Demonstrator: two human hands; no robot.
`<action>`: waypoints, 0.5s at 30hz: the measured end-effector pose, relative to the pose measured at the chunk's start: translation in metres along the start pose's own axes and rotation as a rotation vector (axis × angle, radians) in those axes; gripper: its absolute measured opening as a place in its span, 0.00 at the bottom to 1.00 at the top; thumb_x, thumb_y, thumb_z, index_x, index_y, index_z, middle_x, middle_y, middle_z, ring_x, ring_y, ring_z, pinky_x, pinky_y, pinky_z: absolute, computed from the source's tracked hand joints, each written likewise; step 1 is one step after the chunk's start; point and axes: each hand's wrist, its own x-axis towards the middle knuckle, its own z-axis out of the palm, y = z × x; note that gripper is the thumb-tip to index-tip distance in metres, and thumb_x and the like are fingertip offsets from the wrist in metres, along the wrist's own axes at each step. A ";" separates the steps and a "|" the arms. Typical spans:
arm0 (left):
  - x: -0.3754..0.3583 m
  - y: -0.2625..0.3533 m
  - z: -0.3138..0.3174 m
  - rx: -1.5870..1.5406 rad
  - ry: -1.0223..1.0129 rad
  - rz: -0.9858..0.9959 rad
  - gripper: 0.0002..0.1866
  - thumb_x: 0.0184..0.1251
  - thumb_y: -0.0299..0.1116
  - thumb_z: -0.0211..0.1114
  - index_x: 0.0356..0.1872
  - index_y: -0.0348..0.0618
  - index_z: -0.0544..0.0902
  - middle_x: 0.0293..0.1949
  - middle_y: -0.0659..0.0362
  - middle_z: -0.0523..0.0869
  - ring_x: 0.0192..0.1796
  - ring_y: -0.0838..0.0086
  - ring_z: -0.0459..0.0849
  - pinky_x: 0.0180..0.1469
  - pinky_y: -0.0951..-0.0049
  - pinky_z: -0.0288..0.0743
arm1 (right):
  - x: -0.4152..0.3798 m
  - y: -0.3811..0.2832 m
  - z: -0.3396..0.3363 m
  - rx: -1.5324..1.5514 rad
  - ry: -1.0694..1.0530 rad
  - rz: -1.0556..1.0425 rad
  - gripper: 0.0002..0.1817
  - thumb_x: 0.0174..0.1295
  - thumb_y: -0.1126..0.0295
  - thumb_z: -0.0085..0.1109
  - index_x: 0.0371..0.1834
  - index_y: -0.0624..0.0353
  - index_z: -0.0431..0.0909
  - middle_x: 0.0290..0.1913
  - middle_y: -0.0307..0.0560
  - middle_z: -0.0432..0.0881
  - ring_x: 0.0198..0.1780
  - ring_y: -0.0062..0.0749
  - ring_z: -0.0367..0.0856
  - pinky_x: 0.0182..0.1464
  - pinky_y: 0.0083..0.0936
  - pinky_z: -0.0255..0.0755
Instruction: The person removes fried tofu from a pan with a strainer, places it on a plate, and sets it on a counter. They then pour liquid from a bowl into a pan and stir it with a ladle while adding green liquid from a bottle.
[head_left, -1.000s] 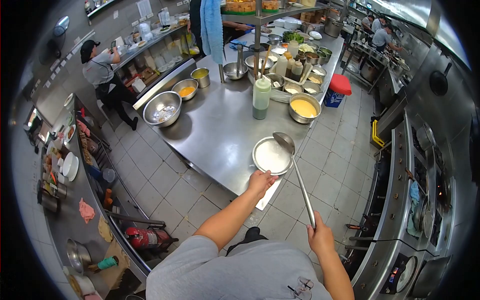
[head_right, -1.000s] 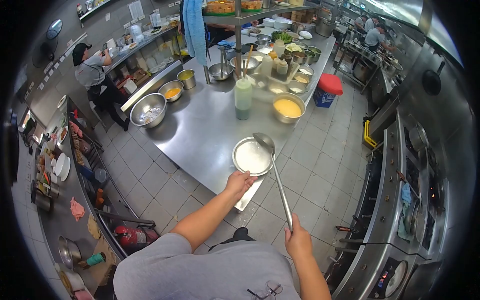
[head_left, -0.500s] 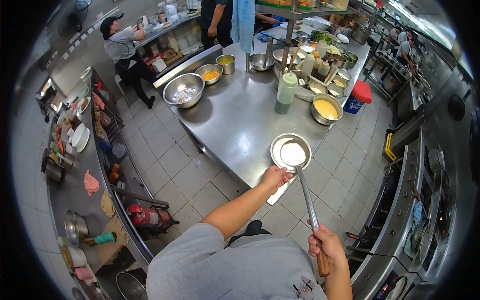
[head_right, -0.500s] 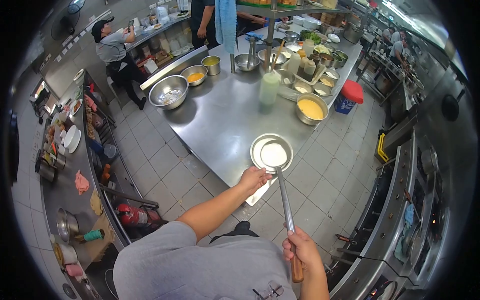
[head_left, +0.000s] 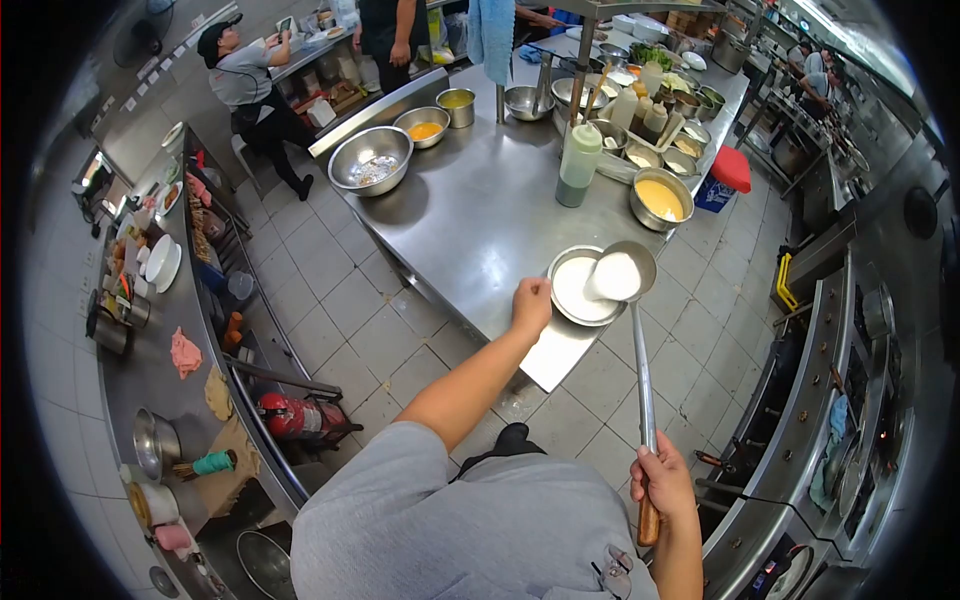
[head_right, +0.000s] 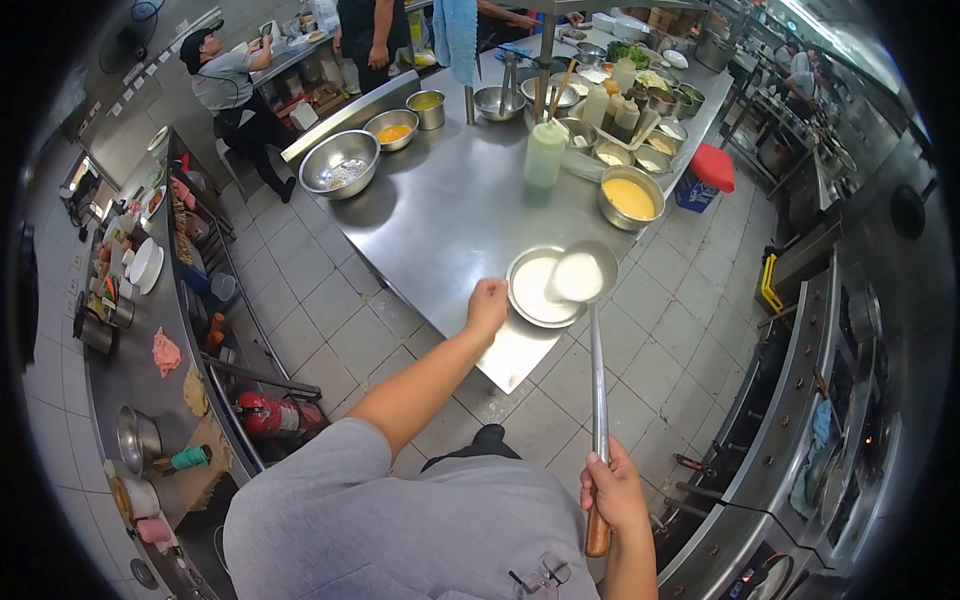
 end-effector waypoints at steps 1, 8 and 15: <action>0.008 0.011 -0.001 0.025 0.007 0.014 0.15 0.68 0.40 0.61 0.39 0.35 0.79 0.35 0.50 0.85 0.40 0.64 0.83 0.48 0.65 0.76 | 0.001 0.001 0.000 0.004 0.007 0.007 0.19 0.71 0.69 0.50 0.62 0.59 0.65 0.22 0.39 0.70 0.13 0.21 0.68 0.16 0.18 0.66; 0.038 0.004 -0.006 0.110 -0.212 0.022 0.14 0.67 0.38 0.62 0.41 0.35 0.82 0.28 0.55 0.84 0.29 0.70 0.80 0.33 0.70 0.75 | -0.004 0.015 -0.002 -0.344 0.198 -0.110 0.28 0.68 0.69 0.53 0.70 0.60 0.60 0.19 0.38 0.71 0.15 0.21 0.70 0.18 0.22 0.66; -0.022 0.055 -0.022 0.026 -0.367 -0.276 0.08 0.70 0.32 0.61 0.32 0.40 0.76 0.26 0.60 0.81 0.20 0.83 0.73 0.20 0.84 0.66 | 0.001 0.016 0.003 -0.876 0.367 -0.233 0.27 0.65 0.68 0.57 0.69 0.51 0.66 0.20 0.40 0.73 0.19 0.24 0.74 0.23 0.27 0.69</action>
